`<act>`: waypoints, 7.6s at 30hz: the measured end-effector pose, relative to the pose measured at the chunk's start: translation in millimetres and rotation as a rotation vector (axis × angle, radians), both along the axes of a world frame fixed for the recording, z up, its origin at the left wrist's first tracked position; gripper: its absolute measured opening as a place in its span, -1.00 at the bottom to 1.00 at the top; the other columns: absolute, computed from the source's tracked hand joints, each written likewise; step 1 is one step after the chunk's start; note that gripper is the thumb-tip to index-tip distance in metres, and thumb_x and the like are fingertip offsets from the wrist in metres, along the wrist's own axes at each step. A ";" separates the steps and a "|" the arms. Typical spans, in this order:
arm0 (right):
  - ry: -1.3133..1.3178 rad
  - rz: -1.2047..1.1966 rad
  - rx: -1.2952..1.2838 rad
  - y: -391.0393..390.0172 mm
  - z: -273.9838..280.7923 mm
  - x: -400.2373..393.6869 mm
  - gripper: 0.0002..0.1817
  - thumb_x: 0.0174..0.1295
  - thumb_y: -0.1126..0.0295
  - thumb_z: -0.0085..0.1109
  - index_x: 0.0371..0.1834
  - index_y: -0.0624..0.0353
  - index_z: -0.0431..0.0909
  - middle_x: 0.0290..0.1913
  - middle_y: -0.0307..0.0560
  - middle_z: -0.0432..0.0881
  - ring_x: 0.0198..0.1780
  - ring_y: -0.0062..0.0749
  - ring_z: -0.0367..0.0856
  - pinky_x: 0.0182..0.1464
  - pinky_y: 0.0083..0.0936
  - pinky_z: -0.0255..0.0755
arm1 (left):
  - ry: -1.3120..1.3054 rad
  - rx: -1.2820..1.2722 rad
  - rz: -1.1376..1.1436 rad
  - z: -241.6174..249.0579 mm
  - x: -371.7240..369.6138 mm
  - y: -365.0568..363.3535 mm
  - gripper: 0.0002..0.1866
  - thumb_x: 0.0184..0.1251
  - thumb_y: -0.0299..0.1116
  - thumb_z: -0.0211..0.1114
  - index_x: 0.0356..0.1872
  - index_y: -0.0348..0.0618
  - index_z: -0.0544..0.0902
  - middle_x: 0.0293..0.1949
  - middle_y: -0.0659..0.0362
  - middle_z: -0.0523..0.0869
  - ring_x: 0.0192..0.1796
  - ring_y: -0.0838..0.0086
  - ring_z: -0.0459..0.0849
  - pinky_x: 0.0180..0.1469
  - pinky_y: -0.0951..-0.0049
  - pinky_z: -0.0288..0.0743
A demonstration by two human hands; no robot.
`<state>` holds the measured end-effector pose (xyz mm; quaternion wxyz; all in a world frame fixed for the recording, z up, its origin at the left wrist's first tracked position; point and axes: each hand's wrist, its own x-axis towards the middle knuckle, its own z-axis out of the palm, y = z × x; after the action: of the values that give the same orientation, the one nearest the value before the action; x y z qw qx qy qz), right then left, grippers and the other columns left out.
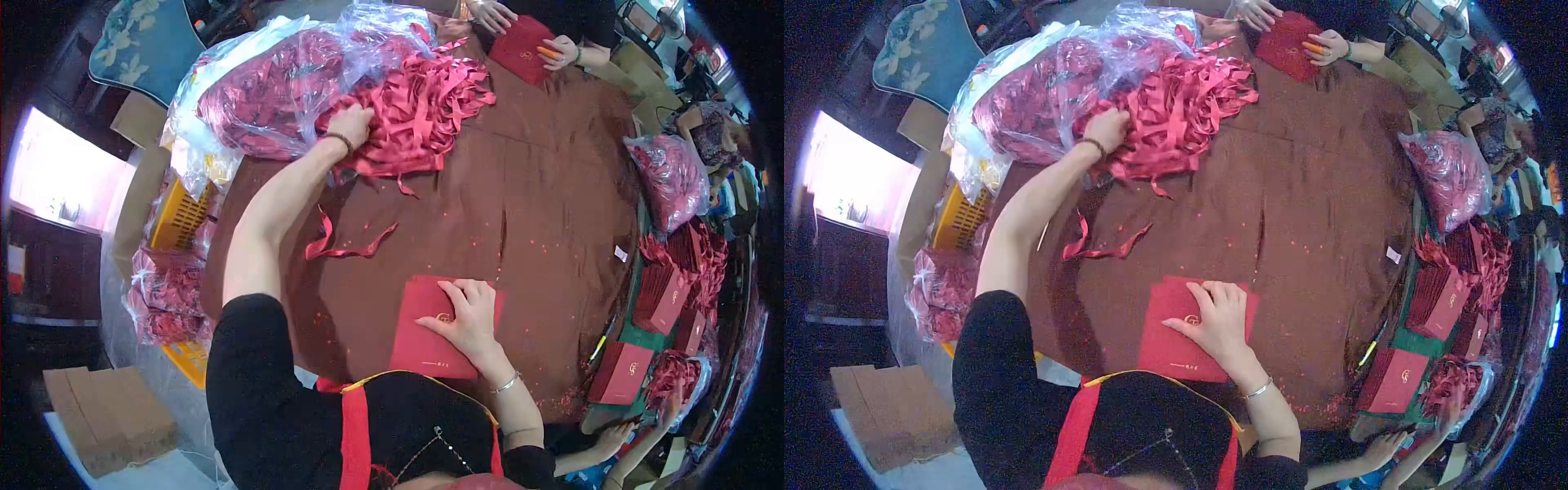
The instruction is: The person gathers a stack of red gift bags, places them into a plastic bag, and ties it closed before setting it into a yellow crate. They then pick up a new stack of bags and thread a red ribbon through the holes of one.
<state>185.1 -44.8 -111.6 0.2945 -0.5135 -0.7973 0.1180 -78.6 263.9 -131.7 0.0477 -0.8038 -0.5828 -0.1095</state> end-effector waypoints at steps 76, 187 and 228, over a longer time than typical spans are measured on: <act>-0.053 -0.014 0.011 -2.6 -2.7 -1.9 -0.35 -0.32 0.00 0.42 -0.12 0.11 0.52 -0.19 -0.14 0.44 -0.13 -0.25 0.38 -0.07 -0.33 0.26 | -0.191 0.147 -0.132 -30.8 54.1 -245.6 -0.72 0.03 -0.06 0.28 -0.47 -0.03 0.54 -0.43 0.22 0.51 -0.29 0.34 0.48 -0.24 0.28 0.24; 0.322 0.212 -0.755 -15.1 37.9 18.9 -0.72 -0.03 0.43 0.21 -0.22 0.30 0.57 -0.31 0.12 0.65 -0.20 -0.23 0.66 -0.11 -0.42 0.48 | -0.424 -0.453 -0.615 64.4 79.7 -304.4 -0.86 -0.04 -0.36 0.32 -0.45 -0.07 0.55 -0.44 0.19 0.52 -0.26 0.30 0.51 -0.20 0.34 0.28; 0.398 0.396 -0.644 1.3 34.4 8.8 -0.81 -0.06 0.42 0.30 -0.41 0.27 0.55 -0.46 0.01 0.63 -0.35 -0.32 0.65 -0.24 -0.49 0.45 | -0.402 -1.212 -0.940 55.8 65.6 -233.7 -0.85 0.08 -0.35 0.24 -0.34 -0.16 0.63 -0.17 0.19 0.56 -0.01 0.37 0.43 0.09 0.36 0.22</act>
<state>193.9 -43.5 -77.2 0.2390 -0.3836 -0.7306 0.5118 -13.1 30.2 -75.9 -0.5557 -0.8164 -0.1378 0.0751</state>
